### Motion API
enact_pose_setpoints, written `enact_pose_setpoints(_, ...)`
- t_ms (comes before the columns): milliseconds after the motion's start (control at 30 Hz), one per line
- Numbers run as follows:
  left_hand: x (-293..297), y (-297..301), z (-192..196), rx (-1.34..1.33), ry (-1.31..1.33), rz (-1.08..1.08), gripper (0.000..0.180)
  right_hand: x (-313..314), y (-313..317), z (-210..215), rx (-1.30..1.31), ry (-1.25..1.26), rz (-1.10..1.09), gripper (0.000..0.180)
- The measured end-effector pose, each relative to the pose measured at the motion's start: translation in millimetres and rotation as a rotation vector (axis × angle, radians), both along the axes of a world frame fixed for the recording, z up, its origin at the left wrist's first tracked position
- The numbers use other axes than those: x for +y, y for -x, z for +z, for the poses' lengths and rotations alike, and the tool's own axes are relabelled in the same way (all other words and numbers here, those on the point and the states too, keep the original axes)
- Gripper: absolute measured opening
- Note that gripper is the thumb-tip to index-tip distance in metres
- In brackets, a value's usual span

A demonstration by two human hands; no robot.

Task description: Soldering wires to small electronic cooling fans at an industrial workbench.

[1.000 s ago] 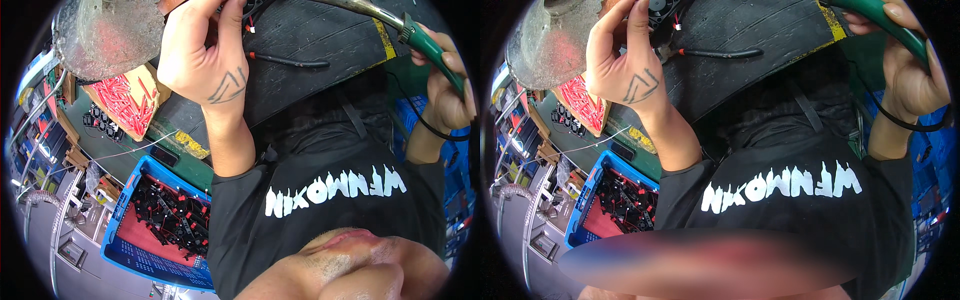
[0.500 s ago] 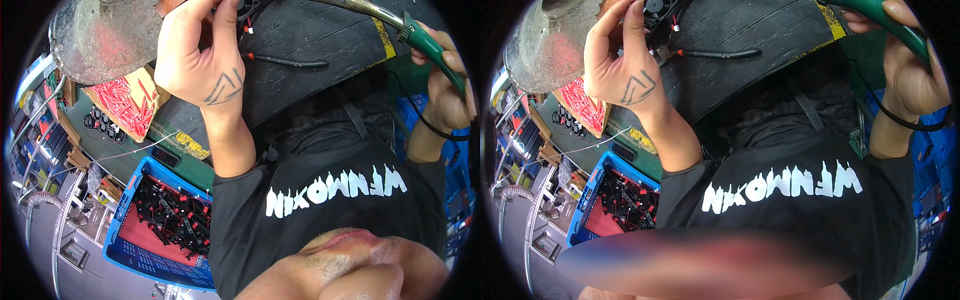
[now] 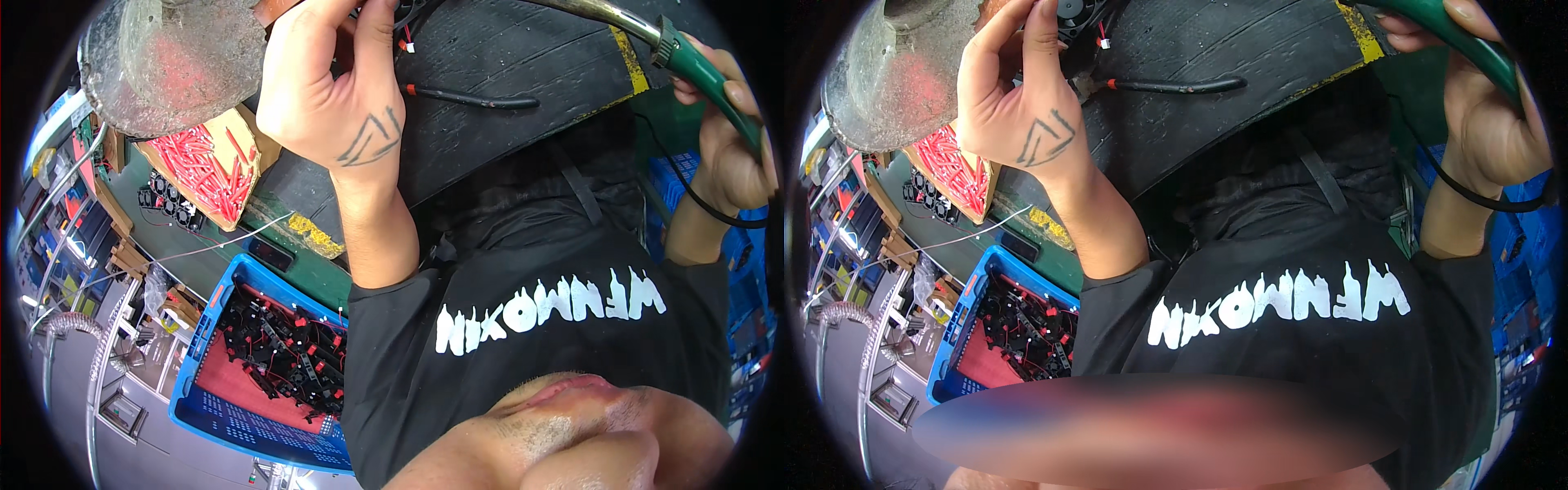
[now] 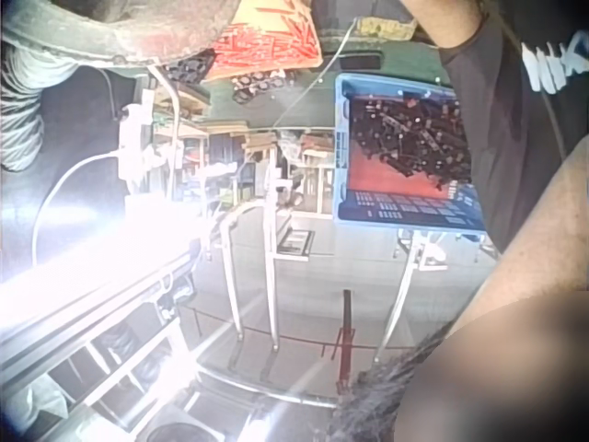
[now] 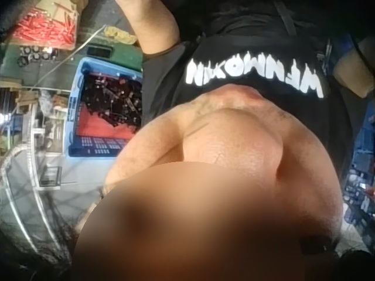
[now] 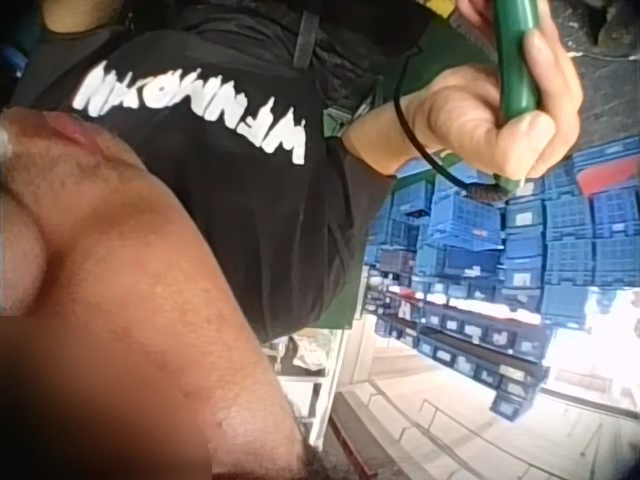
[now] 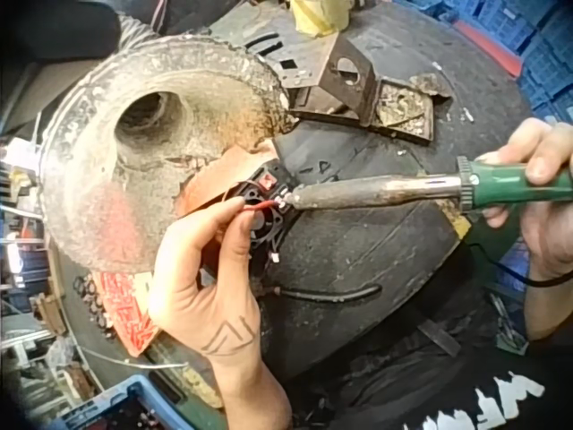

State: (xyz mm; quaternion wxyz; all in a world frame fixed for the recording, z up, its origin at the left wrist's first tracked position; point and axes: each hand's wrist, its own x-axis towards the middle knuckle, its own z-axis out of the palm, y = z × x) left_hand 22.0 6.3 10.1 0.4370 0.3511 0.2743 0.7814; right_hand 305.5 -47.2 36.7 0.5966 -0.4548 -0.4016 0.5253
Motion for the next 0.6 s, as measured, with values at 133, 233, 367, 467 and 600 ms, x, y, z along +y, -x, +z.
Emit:
enact_pose_setpoints(133,-7.9,15.2,22.0,0.121,0.214,-0.077,0.013,0.6,-0.6,-0.1,0.002,-0.001,-0.004,0.056)
enact_pose_setpoints(233,-13.1,27.3,33.4,0.206,0.48,-0.184,0.013,0.2,-0.9,0.1,0.008,0.001,-0.003,0.056)
enact_pose_setpoints(367,-12.4,23.0,29.0,0.972,0.332,0.061,0.013,-0.7,-0.4,-0.9,0.009,0.003,-0.008,0.056)
enact_pose_setpoints(467,-11.4,19.4,27.9,1.178,0.279,0.174,0.012,-1.2,-0.3,-1.2,0.011,0.003,-0.011,0.056)
enact_pose_setpoints(600,-8.7,11.9,30.8,1.177,0.219,0.151,0.012,-2.1,0.2,-1.6,0.013,0.003,-0.017,0.056)
